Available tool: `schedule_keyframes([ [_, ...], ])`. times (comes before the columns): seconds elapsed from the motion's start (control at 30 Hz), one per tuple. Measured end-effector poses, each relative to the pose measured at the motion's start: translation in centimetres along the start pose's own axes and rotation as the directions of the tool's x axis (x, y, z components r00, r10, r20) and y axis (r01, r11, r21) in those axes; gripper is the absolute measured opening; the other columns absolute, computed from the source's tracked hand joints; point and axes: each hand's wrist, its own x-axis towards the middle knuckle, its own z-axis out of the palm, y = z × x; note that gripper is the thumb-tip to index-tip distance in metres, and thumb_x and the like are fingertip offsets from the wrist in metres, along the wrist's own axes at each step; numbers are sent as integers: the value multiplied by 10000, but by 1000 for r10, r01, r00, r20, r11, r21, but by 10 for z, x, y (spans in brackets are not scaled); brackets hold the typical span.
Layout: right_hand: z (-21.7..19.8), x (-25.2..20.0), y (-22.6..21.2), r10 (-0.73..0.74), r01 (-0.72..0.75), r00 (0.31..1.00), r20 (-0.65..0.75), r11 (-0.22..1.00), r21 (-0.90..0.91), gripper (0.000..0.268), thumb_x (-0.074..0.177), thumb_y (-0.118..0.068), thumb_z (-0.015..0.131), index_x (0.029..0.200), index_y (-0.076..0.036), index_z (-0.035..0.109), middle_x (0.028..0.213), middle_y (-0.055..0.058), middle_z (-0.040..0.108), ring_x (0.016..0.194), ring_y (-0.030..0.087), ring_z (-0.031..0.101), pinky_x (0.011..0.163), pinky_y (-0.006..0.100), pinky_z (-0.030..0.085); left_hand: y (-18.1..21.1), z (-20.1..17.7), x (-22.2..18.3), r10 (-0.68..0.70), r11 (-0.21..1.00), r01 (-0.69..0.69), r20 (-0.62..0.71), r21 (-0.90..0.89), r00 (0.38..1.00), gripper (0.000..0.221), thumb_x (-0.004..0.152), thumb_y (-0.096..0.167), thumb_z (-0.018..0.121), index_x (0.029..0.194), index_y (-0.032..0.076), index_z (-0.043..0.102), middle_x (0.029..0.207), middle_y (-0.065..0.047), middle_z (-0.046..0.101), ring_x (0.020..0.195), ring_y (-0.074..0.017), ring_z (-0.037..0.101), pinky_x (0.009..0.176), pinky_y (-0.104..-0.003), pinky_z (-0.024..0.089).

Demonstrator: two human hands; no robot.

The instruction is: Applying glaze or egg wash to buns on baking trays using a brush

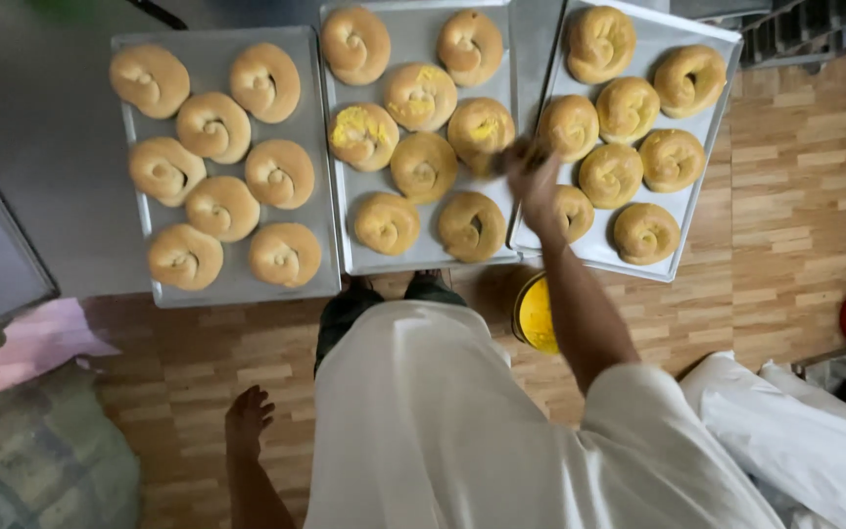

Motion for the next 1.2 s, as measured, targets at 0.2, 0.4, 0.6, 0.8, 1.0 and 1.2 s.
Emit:
schedule_keyframes([
  [0.2,3,68,-15,-118,177,956,-267,962,209,226,748,110,585,689,-105,547,667,-9,627,629,83,606,488,272,454,-16,2,-1,-101,988,103,29,-113,995,385,1113,192,519,1463,45,584,1315,-129,679,952,-278,661,857,-418,529],
  [0.4,-5,79,-8,-183,157,979,93,960,234,292,915,-71,675,720,-171,483,655,-44,477,615,69,441,512,280,347,-7,20,-8,53,979,-46,29,-199,998,312,1061,138,615,1353,30,631,1211,-153,713,884,-282,688,751,-422,543],
  [0.6,-18,106,-46,-13,229,854,520,907,-353,267,709,-141,554,618,-77,311,704,58,186,820,132,240,546,443,266,16,28,-22,6,1000,-6,-8,14,1000,402,1086,278,531,1397,40,624,1287,-142,701,1018,-272,682,818,-407,542],
  [0.8,-11,115,-19,-51,52,942,333,999,8,317,874,1,591,645,-151,432,627,-40,394,555,86,372,443,282,279,32,28,-23,-56,998,56,-19,2,998,386,1107,208,508,1454,54,582,1328,-133,677,1011,-263,665,867,-388,535],
  [1.0,-3,116,-25,-182,226,971,153,909,-350,246,755,-85,599,592,-91,414,535,65,342,482,208,309,443,429,325,4,23,7,-10,997,8,-18,-75,1000,381,1069,204,586,1401,21,622,1217,-137,712,925,-255,679,782,-386,543],
  [1.2,41,106,-24,-253,261,926,281,965,7,130,789,-11,634,734,-128,646,713,-93,566,705,37,445,516,270,349,21,24,-3,-66,998,66,10,-16,998,410,1055,141,602,1446,21,587,1256,-134,700,1016,-260,688,822,-371,567],
])
